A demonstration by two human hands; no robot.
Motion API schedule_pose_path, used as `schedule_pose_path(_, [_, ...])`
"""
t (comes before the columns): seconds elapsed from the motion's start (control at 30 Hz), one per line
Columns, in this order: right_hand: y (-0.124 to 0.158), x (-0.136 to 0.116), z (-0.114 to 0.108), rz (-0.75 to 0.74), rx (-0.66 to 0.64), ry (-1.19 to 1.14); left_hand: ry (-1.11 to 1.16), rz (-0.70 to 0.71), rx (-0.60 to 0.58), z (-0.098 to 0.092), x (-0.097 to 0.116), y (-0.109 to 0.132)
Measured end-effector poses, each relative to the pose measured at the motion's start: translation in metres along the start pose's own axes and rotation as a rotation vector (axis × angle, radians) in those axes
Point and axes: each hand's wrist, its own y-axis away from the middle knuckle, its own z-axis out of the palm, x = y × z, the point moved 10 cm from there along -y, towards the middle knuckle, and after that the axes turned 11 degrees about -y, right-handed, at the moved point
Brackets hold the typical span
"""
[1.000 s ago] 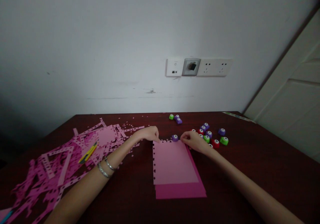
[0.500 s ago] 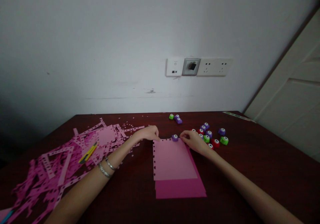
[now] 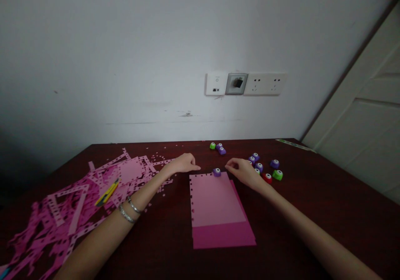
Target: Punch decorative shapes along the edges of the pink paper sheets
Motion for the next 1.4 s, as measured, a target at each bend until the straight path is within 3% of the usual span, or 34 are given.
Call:
schedule_pose_path(0.07, [-0.003,0.005,-0.002,0.09,-0.054,-0.065,0.032,-0.012,0.033,-0.008,0.004,0.001])
schedule_pose_path(0.17, [-0.004,0.008,0.011,0.221,-0.234,-0.193,0.137,0.032,0.022,-0.013,0.018,-0.003])
schedule_pose_path(0.37, [-0.006,-0.003,0.036,0.276,-0.471,-0.264,0.293,0.089,-0.167,-0.002,0.045,-0.016])
schedule_pose_path(0.63, [-0.006,0.013,0.052,0.417,-0.593,-0.175,0.359,0.062,-0.416,0.029,0.059,-0.034])
schedule_pose_path(0.87, [-0.005,0.0,0.059,0.46,-0.683,-0.142,0.386,0.013,-0.545,0.043,0.058,-0.044])
schedule_pose_path(1.23, [-0.013,-0.003,0.058,0.431,-0.61,-0.069,0.34,0.041,-0.363,0.038,0.059,-0.037])
schedule_pose_path(1.4, [-0.009,0.0,0.049,0.466,-0.503,-0.108,0.149,0.102,-0.072,0.013,0.061,-0.023])
